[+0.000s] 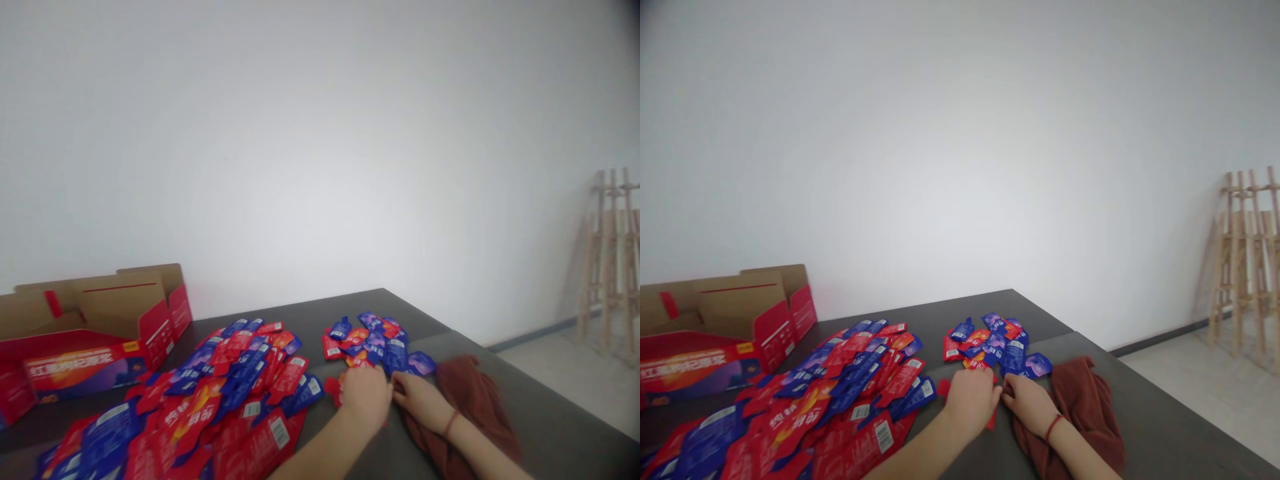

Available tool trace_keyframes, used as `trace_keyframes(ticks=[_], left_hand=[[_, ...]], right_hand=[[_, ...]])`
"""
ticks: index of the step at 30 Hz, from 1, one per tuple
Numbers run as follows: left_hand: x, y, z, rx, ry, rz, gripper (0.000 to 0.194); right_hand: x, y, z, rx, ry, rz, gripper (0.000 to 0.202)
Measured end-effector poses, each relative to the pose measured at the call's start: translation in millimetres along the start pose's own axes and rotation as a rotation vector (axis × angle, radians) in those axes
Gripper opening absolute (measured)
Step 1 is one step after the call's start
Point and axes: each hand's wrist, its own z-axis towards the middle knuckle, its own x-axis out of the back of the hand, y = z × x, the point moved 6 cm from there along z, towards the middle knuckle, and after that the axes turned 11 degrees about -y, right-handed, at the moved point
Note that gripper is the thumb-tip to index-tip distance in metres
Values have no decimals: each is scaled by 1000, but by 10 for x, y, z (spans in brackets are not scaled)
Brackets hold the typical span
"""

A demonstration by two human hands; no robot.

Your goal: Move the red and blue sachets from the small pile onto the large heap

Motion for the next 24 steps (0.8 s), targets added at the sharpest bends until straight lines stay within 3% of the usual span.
trace_keyframes(ticks=[2,4,9,15,20,24], left_hand=[[-31,-68,-85,-38,19,-40,30],[-82,-292,-174,-34,24,-87,27],[-314,-771,-327,-14,-44,-185,47],[-474,-868,-294,74,-106,-260,41],[-455,-903,-171,-40,-113,-331,62],[-483,-935,-64,-41,-187,-304,59]], right_hand=[[-4,4,7,2,0,0,8],[-2,3,9,-14,7,-11,8],[21,-52,-19,-46,39,-25,8],[79,-195,-89,17,82,8,11],[80,-255,-108,51,100,6,13],[117,-252,-111,63,127,-5,14]])
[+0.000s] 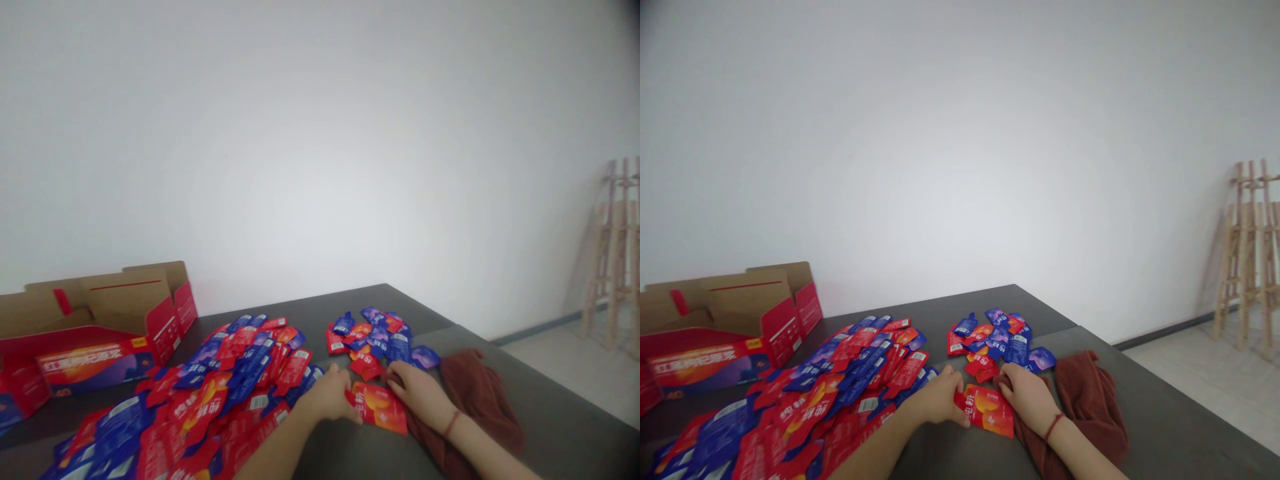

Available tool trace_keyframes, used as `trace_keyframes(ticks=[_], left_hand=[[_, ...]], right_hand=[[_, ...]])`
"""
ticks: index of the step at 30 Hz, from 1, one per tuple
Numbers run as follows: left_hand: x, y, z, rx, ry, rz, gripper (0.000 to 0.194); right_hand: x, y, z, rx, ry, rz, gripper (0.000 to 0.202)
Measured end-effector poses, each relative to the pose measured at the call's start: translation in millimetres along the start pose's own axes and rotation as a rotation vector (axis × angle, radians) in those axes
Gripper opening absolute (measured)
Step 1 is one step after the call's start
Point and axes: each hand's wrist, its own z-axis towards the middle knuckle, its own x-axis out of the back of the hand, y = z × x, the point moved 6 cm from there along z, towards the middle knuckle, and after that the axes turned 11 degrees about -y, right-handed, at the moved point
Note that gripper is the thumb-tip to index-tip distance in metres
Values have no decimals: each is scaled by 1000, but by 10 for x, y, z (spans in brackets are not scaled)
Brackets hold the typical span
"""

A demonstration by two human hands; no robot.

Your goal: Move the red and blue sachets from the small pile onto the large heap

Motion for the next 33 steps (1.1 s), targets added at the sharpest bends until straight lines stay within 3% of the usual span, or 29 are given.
trace_keyframes(ticks=[3,6,10,13,16,20,28,33], left_hand=[[-95,-41,51,-4,-97,-133,36],[-294,-113,76,-27,-263,-439,14],[-447,-205,99,-93,-402,-817,31],[-470,-246,85,-106,-489,-941,40],[-422,-262,48,-96,-467,-868,39],[-349,-252,25,-65,-357,-753,40],[-361,-241,72,-24,-298,-724,30],[-379,-272,94,7,-287,-697,33]], right_hand=[[114,31,-10,-13,70,6,17],[201,-11,-35,1,122,-7,19],[172,-239,-80,121,131,10,18],[125,-355,-97,167,114,33,17],[142,-346,-97,138,129,24,18],[85,-364,-91,118,116,-54,17],[-279,-797,-132,373,-32,-234,22],[-276,-729,-190,369,-39,-240,25]])
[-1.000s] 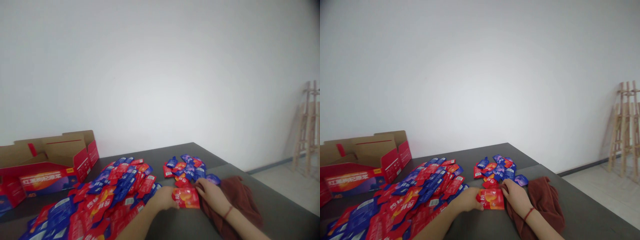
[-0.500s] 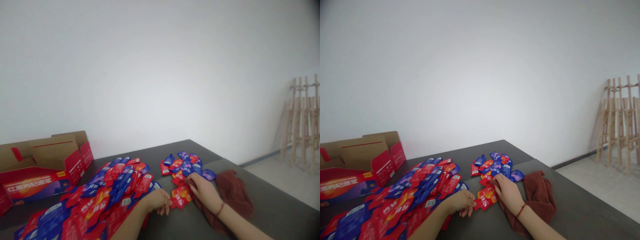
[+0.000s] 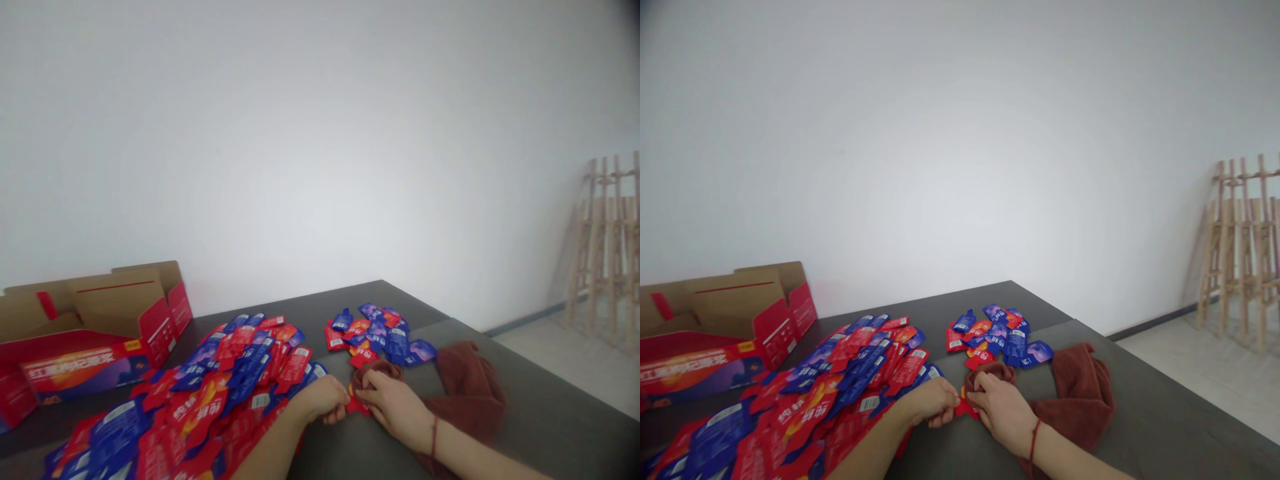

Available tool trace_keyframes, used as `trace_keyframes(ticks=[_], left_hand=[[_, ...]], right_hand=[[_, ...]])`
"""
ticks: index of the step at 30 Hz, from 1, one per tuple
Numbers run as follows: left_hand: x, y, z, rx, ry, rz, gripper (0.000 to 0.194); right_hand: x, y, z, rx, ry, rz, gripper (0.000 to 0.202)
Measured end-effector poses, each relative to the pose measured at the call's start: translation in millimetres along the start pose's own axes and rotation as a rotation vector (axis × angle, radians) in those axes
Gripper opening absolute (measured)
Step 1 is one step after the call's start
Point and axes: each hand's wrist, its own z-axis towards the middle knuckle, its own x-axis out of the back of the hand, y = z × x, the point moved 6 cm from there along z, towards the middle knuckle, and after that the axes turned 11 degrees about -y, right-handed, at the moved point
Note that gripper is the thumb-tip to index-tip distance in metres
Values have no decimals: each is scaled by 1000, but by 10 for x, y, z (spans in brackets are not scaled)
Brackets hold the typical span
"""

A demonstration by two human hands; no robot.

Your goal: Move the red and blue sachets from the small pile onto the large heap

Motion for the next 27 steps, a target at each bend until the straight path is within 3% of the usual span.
trace_keyframes(ticks=[5,8,10,15,18,20,24,27], left_hand=[[9,-20,38,15,-1,3,35],[2,-15,49,15,-2,-9,34],[-3,-5,47,13,4,-14,34],[-11,13,19,16,29,-1,33],[-10,17,-1,22,35,12,31],[-7,17,-8,26,28,17,31],[1,10,-4,28,12,16,30],[6,8,7,25,4,12,28]], right_hand=[[-51,476,-122,-309,19,-62,30],[-69,582,-142,-375,1,-97,30],[-70,462,-115,-325,-1,-120,30],[-98,-99,-44,-75,-66,-83,30],[-70,-163,-77,-11,-78,-3,31],[-33,-23,-134,-53,-54,54,30],[20,405,-287,-272,-14,75,27],[40,474,-324,-304,-37,47,25]])
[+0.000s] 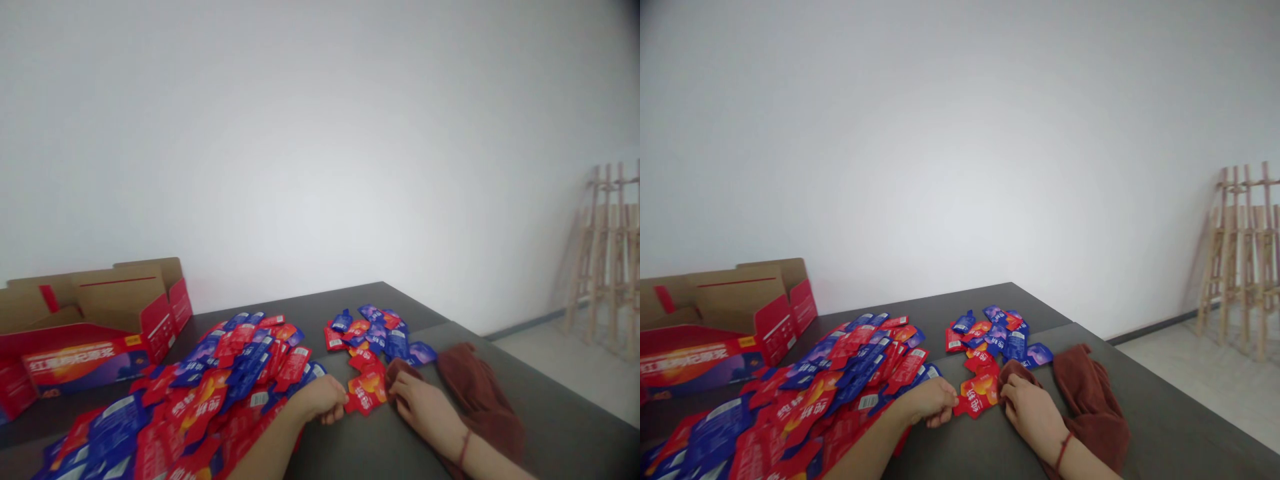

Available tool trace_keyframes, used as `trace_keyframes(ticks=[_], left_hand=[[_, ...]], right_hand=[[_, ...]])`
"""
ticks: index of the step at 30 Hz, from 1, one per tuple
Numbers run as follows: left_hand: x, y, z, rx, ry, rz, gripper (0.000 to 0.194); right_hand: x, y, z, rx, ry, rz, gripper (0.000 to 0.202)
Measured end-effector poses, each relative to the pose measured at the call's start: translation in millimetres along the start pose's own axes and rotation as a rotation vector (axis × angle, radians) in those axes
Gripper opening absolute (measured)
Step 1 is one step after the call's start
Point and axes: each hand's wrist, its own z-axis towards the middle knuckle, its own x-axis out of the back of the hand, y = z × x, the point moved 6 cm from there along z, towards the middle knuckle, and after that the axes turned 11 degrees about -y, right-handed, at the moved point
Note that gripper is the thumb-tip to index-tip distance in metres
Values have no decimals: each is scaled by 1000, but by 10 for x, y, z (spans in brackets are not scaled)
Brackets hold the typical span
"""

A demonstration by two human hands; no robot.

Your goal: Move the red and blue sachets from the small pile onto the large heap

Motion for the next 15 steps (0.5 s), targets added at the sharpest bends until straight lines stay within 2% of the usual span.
trace_keyframes(ticks=[7,9,12,15], left_hand=[[-5,1,6,-10,-11,-3,29],[-7,0,1,-17,-12,-2,30],[-9,-4,2,-23,-18,1,32],[-7,-8,16,-24,-31,2,35]], right_hand=[[-88,-600,27,268,-63,19,26],[-118,-648,38,298,-67,31,26],[-100,-444,78,214,-40,58,25],[-3,-60,136,1,10,50,20]])
